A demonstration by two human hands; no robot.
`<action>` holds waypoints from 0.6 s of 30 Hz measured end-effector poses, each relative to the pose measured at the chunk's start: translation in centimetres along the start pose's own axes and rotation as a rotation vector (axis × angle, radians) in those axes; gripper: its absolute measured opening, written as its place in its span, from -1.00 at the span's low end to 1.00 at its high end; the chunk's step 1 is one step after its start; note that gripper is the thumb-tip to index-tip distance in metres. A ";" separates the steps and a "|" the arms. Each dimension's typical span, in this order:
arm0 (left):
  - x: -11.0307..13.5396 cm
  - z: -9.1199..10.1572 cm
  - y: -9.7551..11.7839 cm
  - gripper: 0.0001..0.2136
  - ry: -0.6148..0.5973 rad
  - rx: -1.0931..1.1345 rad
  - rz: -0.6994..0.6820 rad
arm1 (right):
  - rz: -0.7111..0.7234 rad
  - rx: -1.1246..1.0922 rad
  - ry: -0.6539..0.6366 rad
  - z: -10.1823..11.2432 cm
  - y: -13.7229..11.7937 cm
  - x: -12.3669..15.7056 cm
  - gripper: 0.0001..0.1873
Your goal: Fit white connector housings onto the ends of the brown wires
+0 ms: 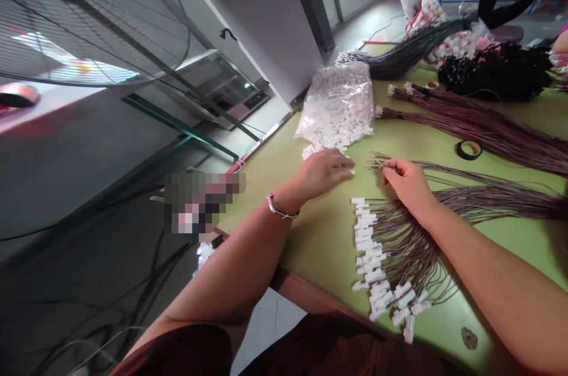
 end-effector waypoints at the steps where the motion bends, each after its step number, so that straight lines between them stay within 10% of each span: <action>1: -0.1 -0.4 0.3 -0.79 -0.021 -0.038 0.003 | 0.011 0.009 0.003 0.0 -0.2 0.0 -0.76; 5: -0.5 -1.7 1.5 -0.75 -0.077 -0.178 0.003 | 0.022 0.058 0.007 0.1 -0.6 0.2 -0.76; 18: -1.2 0.3 -2.1 -0.86 0.289 0.168 0.072 | 0.051 0.128 0.011 -0.1 -1.2 0.6 -0.81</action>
Point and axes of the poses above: each hand's wrist, its own x-axis away from the middle knuckle, its own z-axis out of the back of the hand, y = z × x, the point moved 9 cm from there along -x, towards the middle knuckle, and after that the axes turned 3 degrees about -y, right-handed, at the moved point
